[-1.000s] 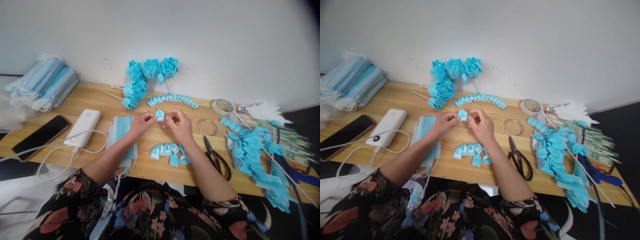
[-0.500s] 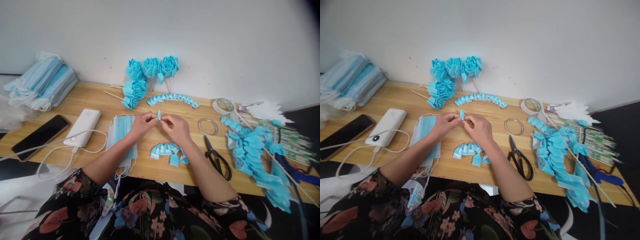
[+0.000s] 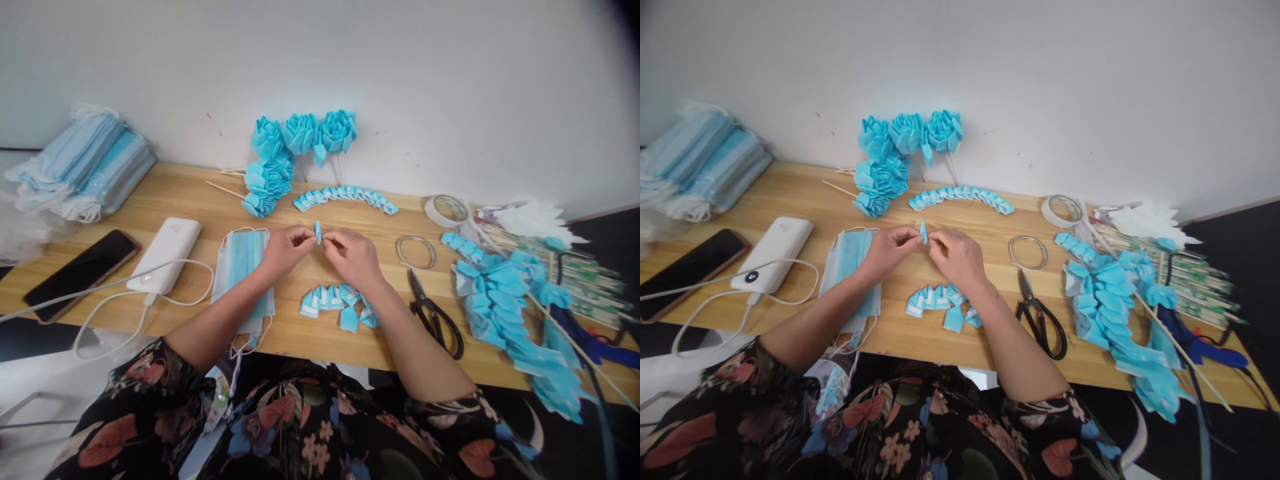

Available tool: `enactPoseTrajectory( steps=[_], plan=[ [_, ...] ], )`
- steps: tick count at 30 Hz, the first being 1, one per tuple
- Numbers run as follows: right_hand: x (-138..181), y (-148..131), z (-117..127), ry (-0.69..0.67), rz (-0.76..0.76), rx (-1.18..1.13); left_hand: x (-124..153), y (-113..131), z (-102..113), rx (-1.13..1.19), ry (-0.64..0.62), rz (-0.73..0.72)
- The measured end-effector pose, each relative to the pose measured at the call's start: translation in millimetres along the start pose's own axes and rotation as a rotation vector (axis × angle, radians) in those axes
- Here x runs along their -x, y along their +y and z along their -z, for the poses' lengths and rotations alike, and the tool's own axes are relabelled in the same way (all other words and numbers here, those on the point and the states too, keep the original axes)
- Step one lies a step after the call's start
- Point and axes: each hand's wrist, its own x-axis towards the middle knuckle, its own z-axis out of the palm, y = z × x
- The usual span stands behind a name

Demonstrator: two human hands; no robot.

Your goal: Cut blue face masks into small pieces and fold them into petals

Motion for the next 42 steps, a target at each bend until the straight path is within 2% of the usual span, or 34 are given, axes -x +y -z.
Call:
enactPoseTrajectory(
  steps=[18, 26, 29, 32, 37, 42],
  plan=[
    [-1, 1, 2, -0.025, 0.005, -0.003, -1, -4, 0, 0.064, -0.009, 0.013],
    [-1, -1, 4, -0.040, 0.024, -0.079, -1, -1, 1, 0.109, -0.013, 0.043],
    [-2, 3, 4, -0.016, -0.079, -0.183, -2, 1, 3, 0.155, -0.025, 0.050],
    [-5, 10, 3, 0.047, -0.218, -0.388, -2, 2, 6, 0.198, -0.049, 0.084],
    [-9, 14, 3, -0.101, -0.293, -0.846, -3, 3, 6, 0.207, -0.109, 0.111],
    [-8, 12, 1, -0.082, -0.300, -0.878, -3, 1, 3, 0.191, -0.123, 0.117]
  ],
)
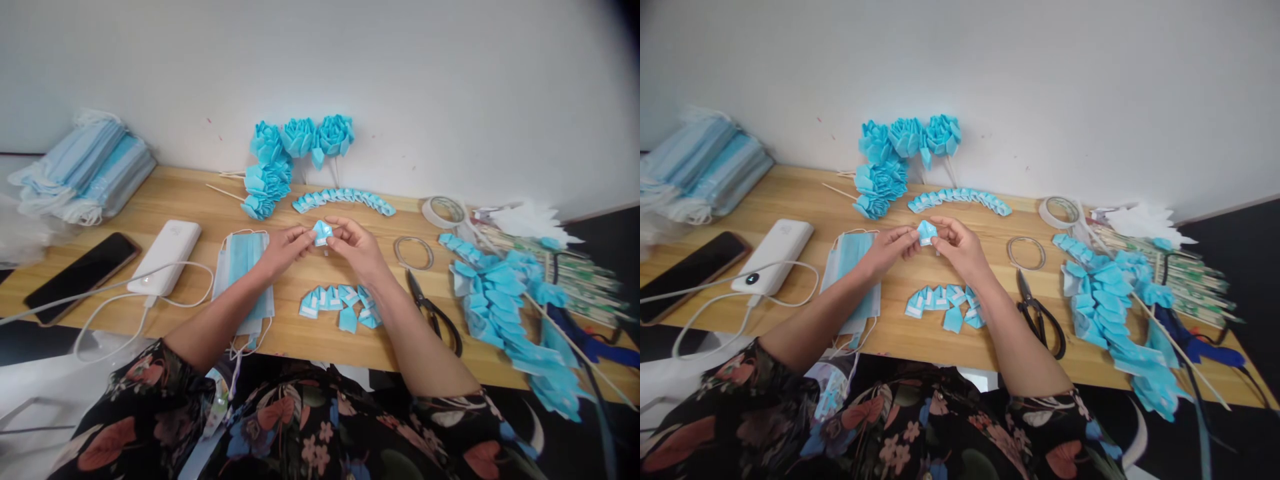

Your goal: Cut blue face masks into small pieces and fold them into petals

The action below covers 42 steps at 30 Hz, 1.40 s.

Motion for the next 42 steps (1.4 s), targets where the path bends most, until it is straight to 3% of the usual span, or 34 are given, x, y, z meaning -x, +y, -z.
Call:
enactPoseTrajectory(
  steps=[16, 23, 29, 42],
  plan=[
    [-1, 3, 2, -0.038, 0.025, 0.071, -2, -4, 3, 0.041, 0.065, 0.009],
    [-1, 5, -1, 0.096, 0.113, 0.204, 4, -4, -4, -0.196, 0.276, -0.262],
    [2, 6, -6, 0.130, 0.154, 0.256, 6, -6, -8, -0.458, 0.186, -0.370],
    [7, -2, -12, 0.159, 0.139, 0.404, 5, -6, -6, -0.570, 0.187, -0.322]
  ],
)
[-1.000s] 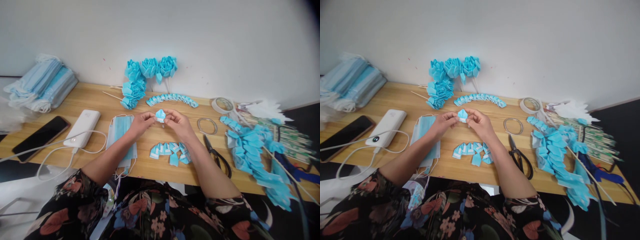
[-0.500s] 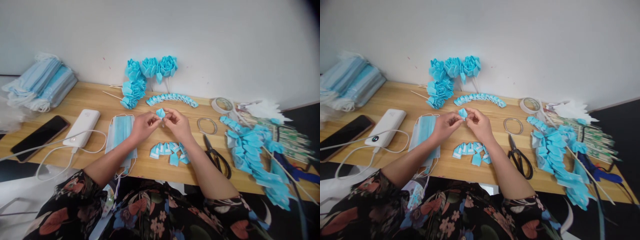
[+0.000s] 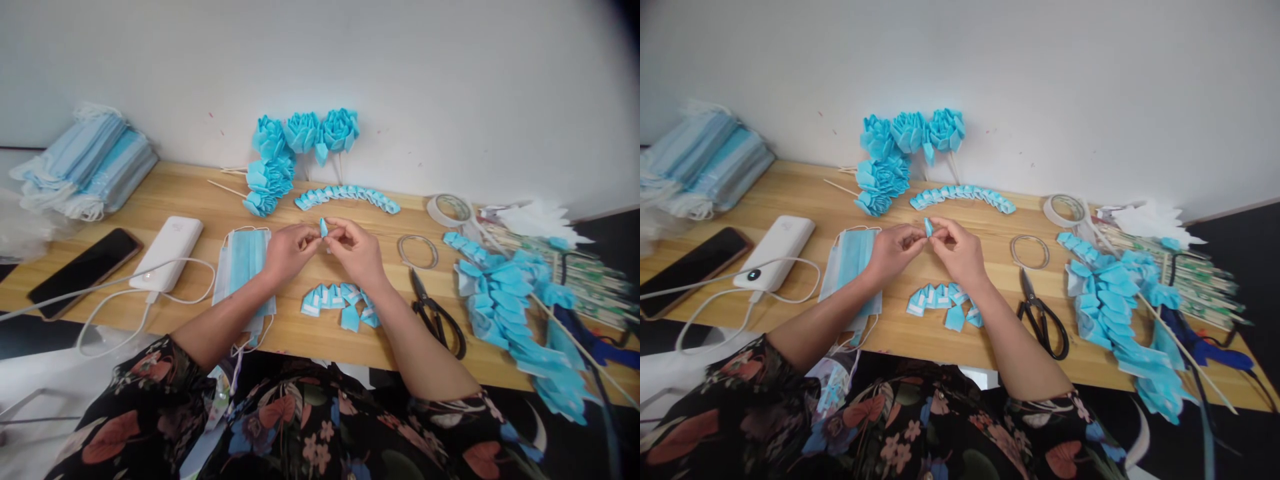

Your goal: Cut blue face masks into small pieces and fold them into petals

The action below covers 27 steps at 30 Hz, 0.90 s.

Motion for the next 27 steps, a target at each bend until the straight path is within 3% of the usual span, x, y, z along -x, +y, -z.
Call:
enactPoseTrajectory(
  steps=[10, 27],
  plan=[
    [3.1, -0.6, -1.6, 0.022, 0.139, 0.205, 1.3, 0.7, -2.0, -0.011, -0.002, 0.012],
    [2.7, 1.7, -3.4, 0.034, 0.112, 0.170, 1.3, -0.2, -4.1, 0.036, -0.001, 0.073]
  ],
)
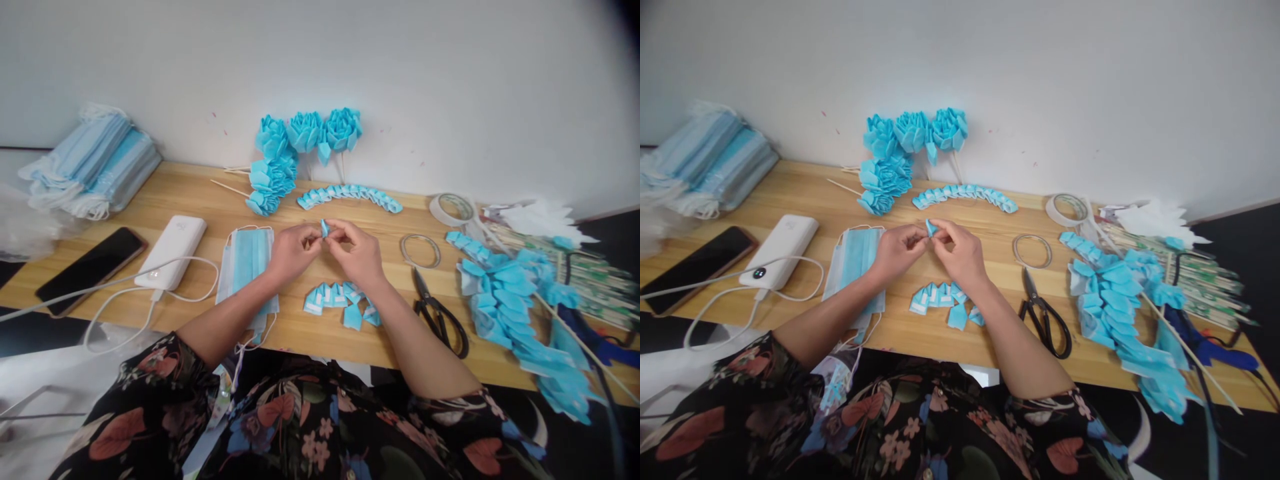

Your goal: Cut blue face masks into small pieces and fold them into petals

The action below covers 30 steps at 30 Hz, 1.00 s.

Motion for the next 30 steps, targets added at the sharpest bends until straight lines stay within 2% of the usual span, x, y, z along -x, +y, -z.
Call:
enactPoseTrajectory(
  steps=[8, 19, 23, 27, 30],
  plan=[
    [-1, 2, 1, 0.013, -0.030, -0.033, -1, -2, 0, 0.069, -0.005, -0.017],
    [-5, 4, 3, -0.004, -0.107, -0.218, -3, -2, 1, 0.188, 0.007, 0.102],
    [-12, 12, 10, 0.059, -0.146, -0.293, -4, -6, 1, 0.182, 0.046, 0.128],
    [-26, 16, 23, 0.192, -0.205, -0.353, -5, -12, -1, 0.196, 0.045, 0.129],
    [-31, 9, 37, 0.183, -0.208, -0.396, -5, -13, -3, 0.154, 0.013, 0.115]
  ],
)
